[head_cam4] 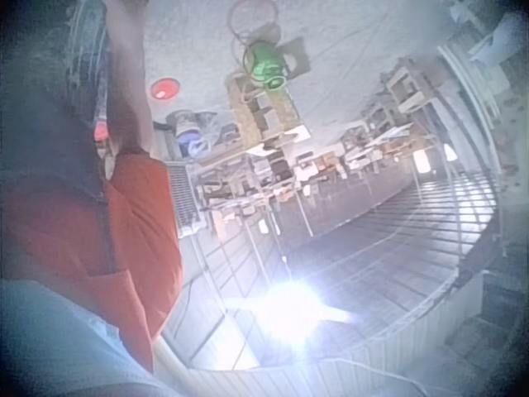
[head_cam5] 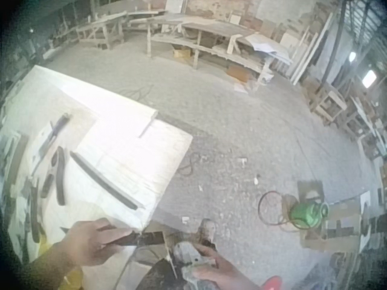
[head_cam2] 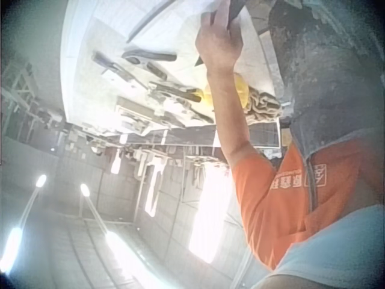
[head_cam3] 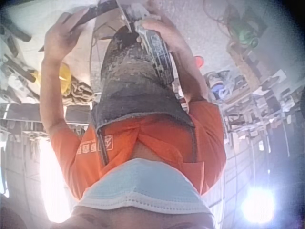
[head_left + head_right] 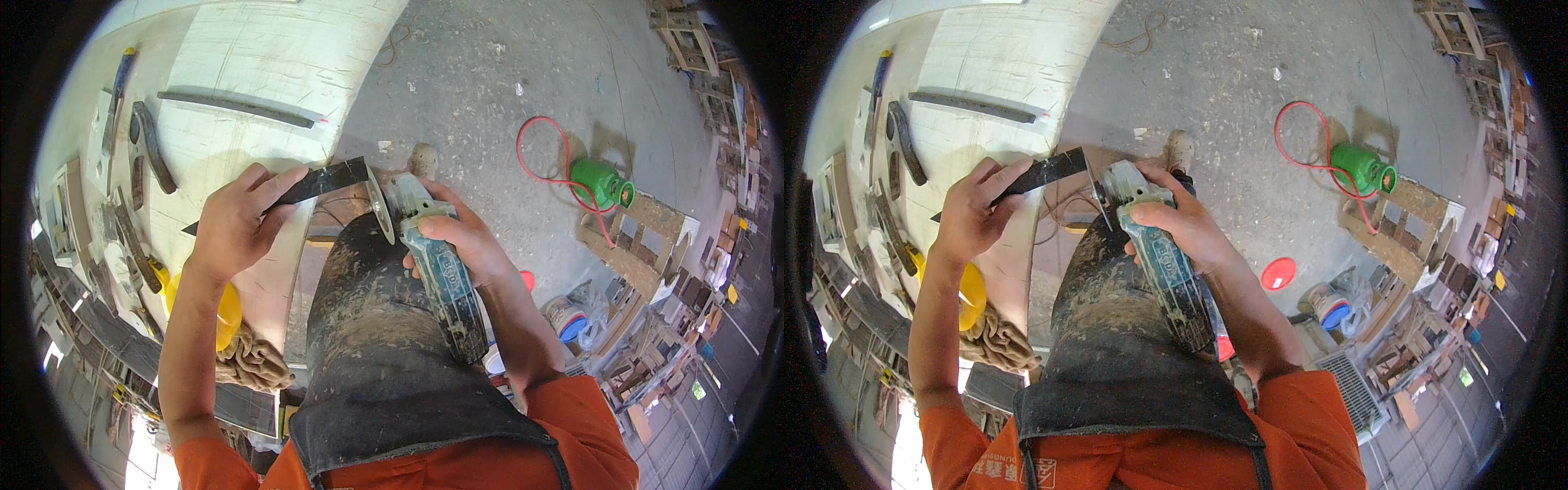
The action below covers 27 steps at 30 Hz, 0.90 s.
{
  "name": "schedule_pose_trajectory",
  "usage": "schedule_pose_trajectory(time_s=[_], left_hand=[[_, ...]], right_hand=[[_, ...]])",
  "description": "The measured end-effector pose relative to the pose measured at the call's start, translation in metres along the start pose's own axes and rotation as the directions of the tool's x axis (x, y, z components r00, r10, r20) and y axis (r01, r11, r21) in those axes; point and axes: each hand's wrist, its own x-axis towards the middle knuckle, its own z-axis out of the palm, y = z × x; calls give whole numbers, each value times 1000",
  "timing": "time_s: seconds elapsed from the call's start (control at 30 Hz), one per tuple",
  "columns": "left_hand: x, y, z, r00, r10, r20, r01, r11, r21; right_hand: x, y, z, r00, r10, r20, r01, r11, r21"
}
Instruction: The person grinds the edges of black metal trim pieces using an angle grinder, then fits them onto the edges of a large black marble slab. They apply yellow tape to secure the trims in place.
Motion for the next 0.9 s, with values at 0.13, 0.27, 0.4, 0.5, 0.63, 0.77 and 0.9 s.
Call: schedule_pose_trajectory(time_s=[0.13,0.27,0.4,0.5,0.63,0.77,0.9], left_hand=[[1,-1,0,1000,-9,15,9,1000,-13],[2,3,-4,998,-35,44,36,999,-25],[0,4,-1,999,-38,21,39,998,-39],[0,4,0,999,-36,11,36,998,-51],[0,7,-1,999,-50,13,51,997,-56],[0,9,-1,999,-37,-6,36,997,-63],[-1,6,1,1000,-15,-14,14,999,-51]], right_hand=[[10,6,-8,995,75,-64,-80,995,-68],[17,10,-15,987,-31,-156,12,993,-120],[13,7,-14,939,-310,-151,269,932,-242],[13,6,-8,851,-522,-56,447,776,-446],[20,9,0,823,-568,-3,482,702,-525],[24,9,6,823,-568,-3,497,724,-478],[24,7,9,839,-543,-18,483,760,-436]])
